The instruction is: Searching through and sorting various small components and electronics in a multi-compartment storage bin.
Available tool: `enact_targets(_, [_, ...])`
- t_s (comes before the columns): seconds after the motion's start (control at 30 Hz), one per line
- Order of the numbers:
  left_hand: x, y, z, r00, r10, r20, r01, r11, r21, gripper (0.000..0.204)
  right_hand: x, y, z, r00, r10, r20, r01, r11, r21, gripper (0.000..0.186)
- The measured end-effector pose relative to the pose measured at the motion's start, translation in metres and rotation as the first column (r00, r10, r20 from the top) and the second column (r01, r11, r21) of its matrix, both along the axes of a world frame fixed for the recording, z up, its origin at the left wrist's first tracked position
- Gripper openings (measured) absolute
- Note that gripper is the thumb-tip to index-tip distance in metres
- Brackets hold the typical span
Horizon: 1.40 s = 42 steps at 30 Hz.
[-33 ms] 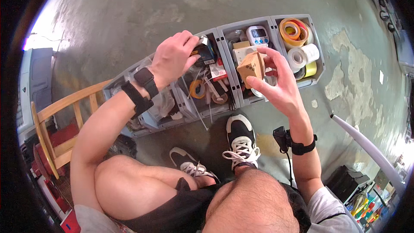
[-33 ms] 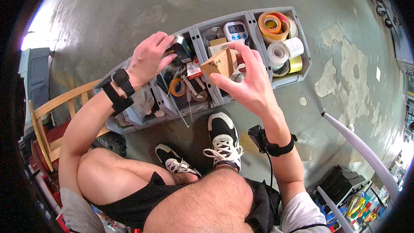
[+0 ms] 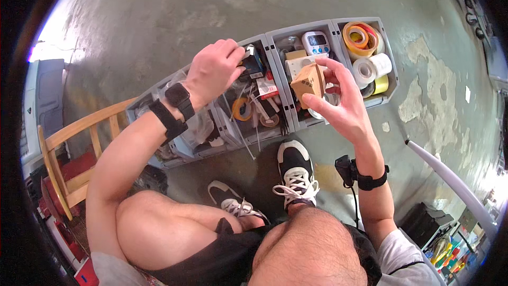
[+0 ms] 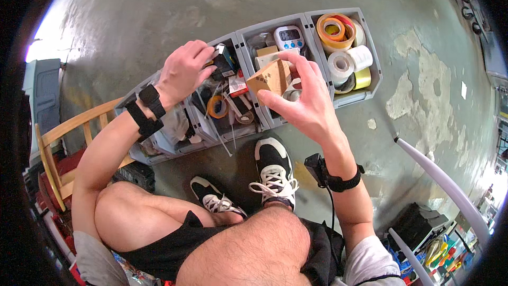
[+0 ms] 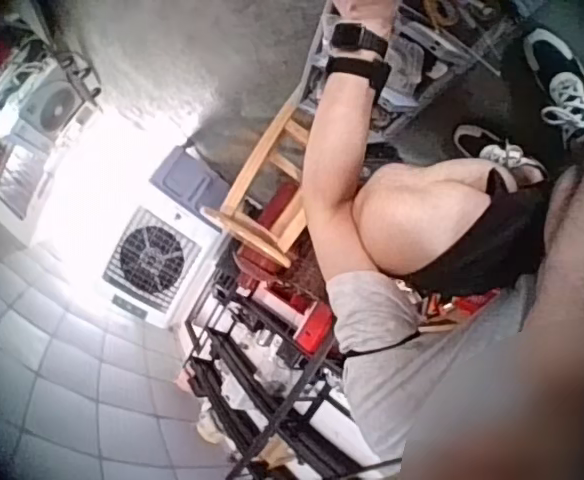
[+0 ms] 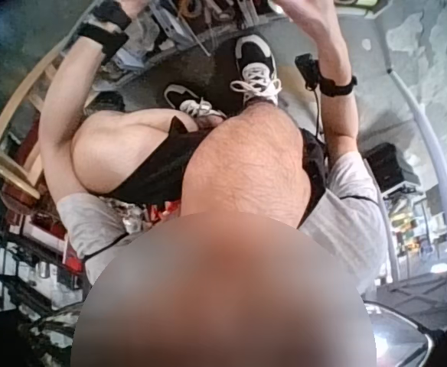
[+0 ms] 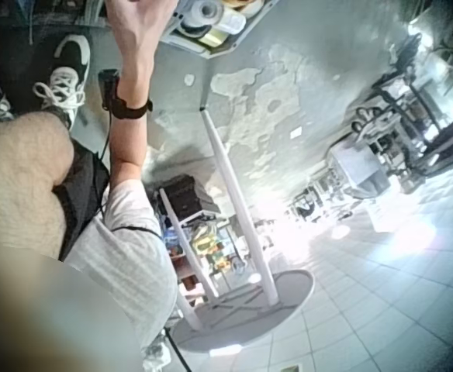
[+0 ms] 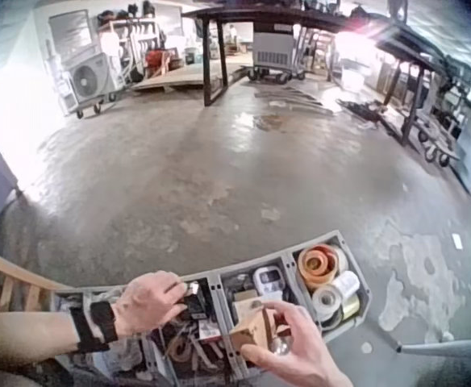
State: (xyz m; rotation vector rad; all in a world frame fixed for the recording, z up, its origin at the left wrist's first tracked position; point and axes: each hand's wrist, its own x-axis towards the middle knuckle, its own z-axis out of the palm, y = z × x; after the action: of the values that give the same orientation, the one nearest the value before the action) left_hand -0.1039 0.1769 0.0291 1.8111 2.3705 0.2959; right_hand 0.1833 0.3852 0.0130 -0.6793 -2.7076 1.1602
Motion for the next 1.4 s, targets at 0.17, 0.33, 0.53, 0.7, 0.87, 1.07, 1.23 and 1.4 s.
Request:
enact_targets(0.17, [-0.009, 0.003, -0.009, 0.999, -0.025, -0.044, 0.025, 1.000, -0.001, 0.058, 0.002, -0.002, -0.003, 1.000, -0.009, 0.011, 0.009, 1.000, -0.026, 0.039])
enact_targets(0.33, [-0.006, 0.000, -0.014, 0.995, -0.045, -0.092, 0.045, 0.999, 0.001, 0.060, -0.002, -0.005, -0.005, 1.000, -0.013, 0.019, 0.013, 0.999, -0.049, 0.038])
enact_targets(0.53, [0.000, -0.010, -0.012, 0.985, -0.072, -0.156, 0.074, 0.997, 0.004, 0.063, -0.002, -0.013, -0.003, 1.000, -0.021, 0.020, 0.022, 0.997, -0.073, 0.037])
enact_targets(0.7, [0.019, -0.002, -0.014, 0.973, -0.084, -0.214, 0.087, 0.996, 0.005, 0.066, -0.002, -0.006, -0.006, 1.000, -0.018, 0.017, 0.019, 0.995, -0.093, 0.037])
enact_targets(0.87, [0.028, 0.004, -0.017, 0.960, -0.105, -0.260, 0.110, 0.994, 0.006, 0.068, -0.005, -0.007, -0.007, 0.999, -0.023, 0.026, 0.026, 0.993, -0.113, 0.036])
enact_targets(1.07, [0.021, -0.002, -0.018, 0.940, -0.136, -0.313, 0.144, 0.990, 0.003, 0.071, -0.002, -0.010, -0.006, 0.999, -0.042, 0.027, 0.045, 0.989, -0.138, 0.035])
enact_targets(1.23, [0.025, 0.003, -0.019, 0.954, -0.125, -0.272, 0.139, 0.990, 0.032, 0.062, 0.002, -0.005, -0.007, 0.998, -0.051, 0.034, 0.056, 0.987, -0.152, 0.034])
enact_targets(1.4, [0.013, 0.004, -0.019, 0.966, -0.107, -0.234, 0.122, 0.991, 0.051, 0.053, -0.003, -0.009, -0.008, 0.998, -0.051, 0.038, 0.057, 0.983, -0.175, 0.034])
